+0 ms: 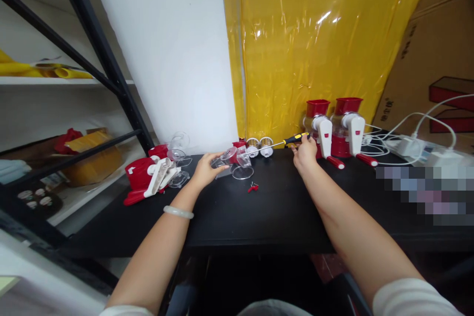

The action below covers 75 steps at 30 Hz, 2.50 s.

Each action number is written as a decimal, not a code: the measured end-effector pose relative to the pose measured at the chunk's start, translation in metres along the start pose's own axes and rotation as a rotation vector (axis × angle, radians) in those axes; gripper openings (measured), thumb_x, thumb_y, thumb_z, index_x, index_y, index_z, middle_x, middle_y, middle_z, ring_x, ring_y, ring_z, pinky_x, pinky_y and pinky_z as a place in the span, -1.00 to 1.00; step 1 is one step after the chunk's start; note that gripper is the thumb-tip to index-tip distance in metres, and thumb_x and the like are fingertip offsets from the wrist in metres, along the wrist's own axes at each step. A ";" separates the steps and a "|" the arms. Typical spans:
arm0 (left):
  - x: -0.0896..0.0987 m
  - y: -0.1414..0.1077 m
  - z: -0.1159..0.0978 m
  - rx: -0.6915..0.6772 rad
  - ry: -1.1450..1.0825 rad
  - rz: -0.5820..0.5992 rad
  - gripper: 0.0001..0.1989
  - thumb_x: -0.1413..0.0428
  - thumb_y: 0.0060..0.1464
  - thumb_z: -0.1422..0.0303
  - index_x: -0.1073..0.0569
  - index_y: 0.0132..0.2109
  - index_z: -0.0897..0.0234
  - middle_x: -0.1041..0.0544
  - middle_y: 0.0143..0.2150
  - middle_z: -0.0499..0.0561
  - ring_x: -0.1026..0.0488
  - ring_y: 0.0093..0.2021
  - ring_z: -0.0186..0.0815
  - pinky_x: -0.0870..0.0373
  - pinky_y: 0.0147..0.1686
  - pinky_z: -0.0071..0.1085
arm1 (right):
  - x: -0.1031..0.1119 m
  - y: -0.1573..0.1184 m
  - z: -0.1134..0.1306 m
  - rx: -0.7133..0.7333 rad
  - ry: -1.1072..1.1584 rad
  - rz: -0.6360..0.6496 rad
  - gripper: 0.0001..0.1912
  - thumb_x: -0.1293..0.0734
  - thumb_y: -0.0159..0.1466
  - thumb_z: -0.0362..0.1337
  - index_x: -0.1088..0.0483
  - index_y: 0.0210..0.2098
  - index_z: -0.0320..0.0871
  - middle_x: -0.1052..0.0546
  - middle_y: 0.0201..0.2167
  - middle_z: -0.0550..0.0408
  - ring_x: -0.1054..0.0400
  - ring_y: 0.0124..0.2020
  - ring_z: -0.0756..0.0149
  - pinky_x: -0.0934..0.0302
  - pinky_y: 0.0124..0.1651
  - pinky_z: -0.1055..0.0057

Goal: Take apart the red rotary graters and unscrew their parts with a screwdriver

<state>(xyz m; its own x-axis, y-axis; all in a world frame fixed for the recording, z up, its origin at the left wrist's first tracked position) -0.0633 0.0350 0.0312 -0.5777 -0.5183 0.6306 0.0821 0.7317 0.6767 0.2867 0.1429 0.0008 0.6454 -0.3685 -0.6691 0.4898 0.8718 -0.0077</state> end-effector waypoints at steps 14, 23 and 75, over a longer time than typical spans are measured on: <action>0.001 0.000 -0.003 0.018 -0.004 0.002 -0.49 -0.33 -0.07 0.17 -0.52 0.04 0.20 -0.56 -0.10 0.11 -0.50 -0.07 -0.13 -0.40 0.02 -0.15 | -0.002 -0.003 0.002 0.061 -0.043 -0.017 -0.82 -0.22 0.28 -0.12 -0.14 -0.22 -0.05 -0.42 -0.40 0.25 -0.40 -0.47 0.43 -0.27 -0.50 0.52; 0.001 0.000 -0.003 0.020 -0.010 0.011 -0.50 -0.33 -0.07 0.18 -0.52 0.04 0.20 -0.57 -0.08 0.11 -0.49 -0.04 -0.12 -0.38 0.05 -0.14 | 0.005 0.004 0.003 0.146 -0.112 -0.049 -0.78 -0.34 0.18 -0.14 -0.31 -0.32 -0.16 -0.35 -0.45 0.23 -0.25 -0.51 0.49 -0.17 -0.58 0.59; -0.009 -0.010 0.029 0.534 -0.174 0.033 -0.06 -0.27 -0.19 -0.08 -0.13 0.14 0.48 -0.47 -0.55 -0.11 -0.53 -0.37 -0.12 -0.39 -0.24 -0.21 | -0.003 -0.004 0.009 0.191 -0.060 -0.024 -0.80 -0.18 0.30 -0.19 0.02 -0.19 -0.01 -0.47 -0.32 0.23 -0.44 -0.48 0.45 -0.38 -0.38 0.44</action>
<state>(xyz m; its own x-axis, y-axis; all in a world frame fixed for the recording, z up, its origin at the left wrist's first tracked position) -0.0821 0.0454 0.0076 -0.7108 -0.4437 0.5458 -0.2937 0.8923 0.3429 0.2876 0.1376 0.0094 0.6631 -0.4125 -0.6246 0.6046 0.7872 0.1220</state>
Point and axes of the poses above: each hand's wrist, its own y-axis towards the middle knuckle, its own x-axis out of the back of the hand, z = x × y, the point moved 7 cm from there along y, towards the middle knuckle
